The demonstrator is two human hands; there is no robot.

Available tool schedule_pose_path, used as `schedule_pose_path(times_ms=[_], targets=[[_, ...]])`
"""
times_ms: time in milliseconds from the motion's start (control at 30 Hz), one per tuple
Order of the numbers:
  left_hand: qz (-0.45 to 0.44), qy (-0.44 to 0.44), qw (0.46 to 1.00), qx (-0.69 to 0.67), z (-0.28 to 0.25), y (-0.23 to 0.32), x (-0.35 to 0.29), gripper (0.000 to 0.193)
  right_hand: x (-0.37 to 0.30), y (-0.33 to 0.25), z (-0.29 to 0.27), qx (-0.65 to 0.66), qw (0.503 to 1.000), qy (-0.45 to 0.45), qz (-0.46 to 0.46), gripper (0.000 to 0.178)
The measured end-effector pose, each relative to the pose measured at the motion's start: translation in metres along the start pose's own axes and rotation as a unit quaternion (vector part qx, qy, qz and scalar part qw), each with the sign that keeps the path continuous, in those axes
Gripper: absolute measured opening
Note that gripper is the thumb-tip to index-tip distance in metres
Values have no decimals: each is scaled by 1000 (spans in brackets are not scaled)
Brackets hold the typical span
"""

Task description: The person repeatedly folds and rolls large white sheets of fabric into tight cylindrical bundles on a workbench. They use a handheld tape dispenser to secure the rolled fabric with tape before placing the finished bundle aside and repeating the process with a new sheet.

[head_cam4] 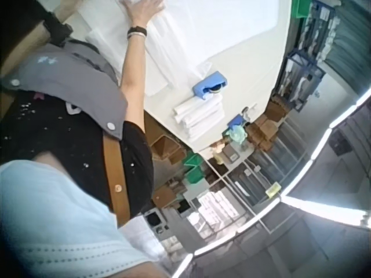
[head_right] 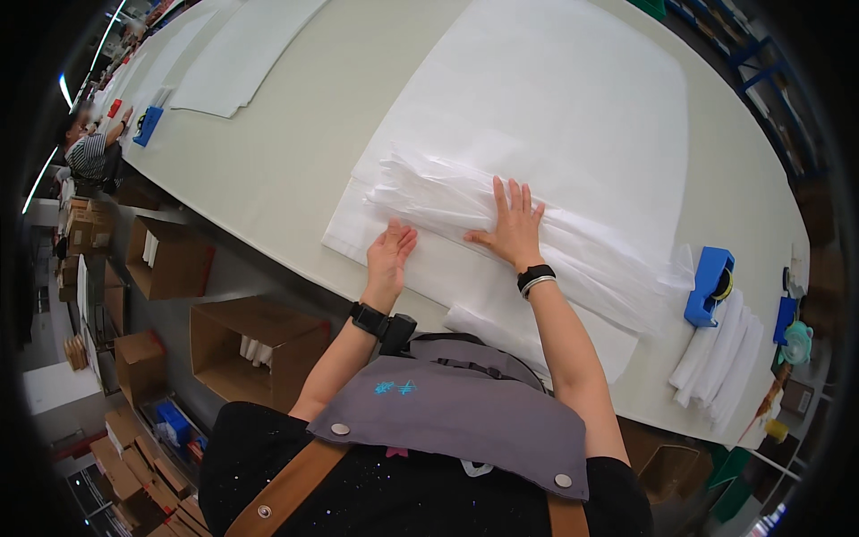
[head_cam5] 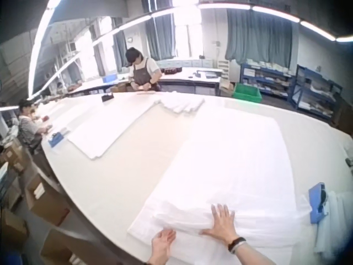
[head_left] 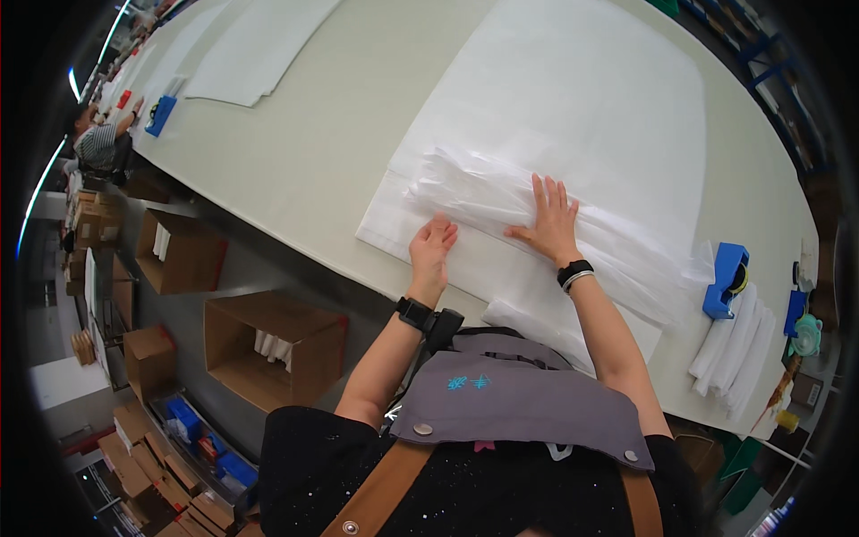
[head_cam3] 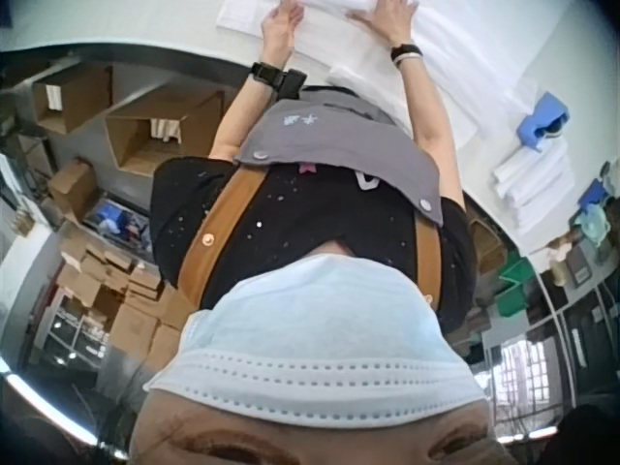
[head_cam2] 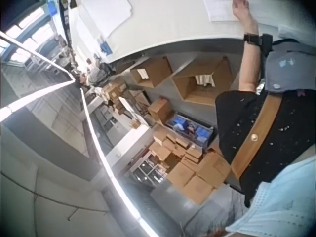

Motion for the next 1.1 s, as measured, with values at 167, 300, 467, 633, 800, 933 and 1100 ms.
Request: schedule_pose_path(times_ms=[167, 300, 467, 633, 800, 933, 1100], targets=[[10, 4, 998, -62, 42, -7, 29, 44, 5, -6, -2, 10, 1000, 10, -5, 124], [117, -121, 973, -157, 70, 8, 13, 59, 4, -5, -2, 34, 999, 1, 3, 122], [334, 1, 938, 96, 72, 15, 2, 66, 1, -8, -2, 42, 999, 6, -5, 118], [399, 60, 862, 307, 52, 11, -27, 39, -10, -6, -6, 46, 999, 9, 0, 113], [280, -78, 957, 14, 62, 6, -29, 53, -28, -1, -9, 61, 998, 16, -5, 113], [-29, -165, 969, -181, 58, -24, 6, 66, -29, 1, -8, 46, 998, 33, -13, 113], [45, -157, 976, -144, 68, 2, -6, 59, -29, -6, -10, 73, 997, 13, -8, 111]])
Point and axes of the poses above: each hand's wrist, its own x-axis towards the middle knuckle, its own z-axis out of the palm, y = z × x, the point moved 5 cm from there along x, towards the middle knuckle, and after that the axes turned 9 degrees about y, right-handed, at the moved point
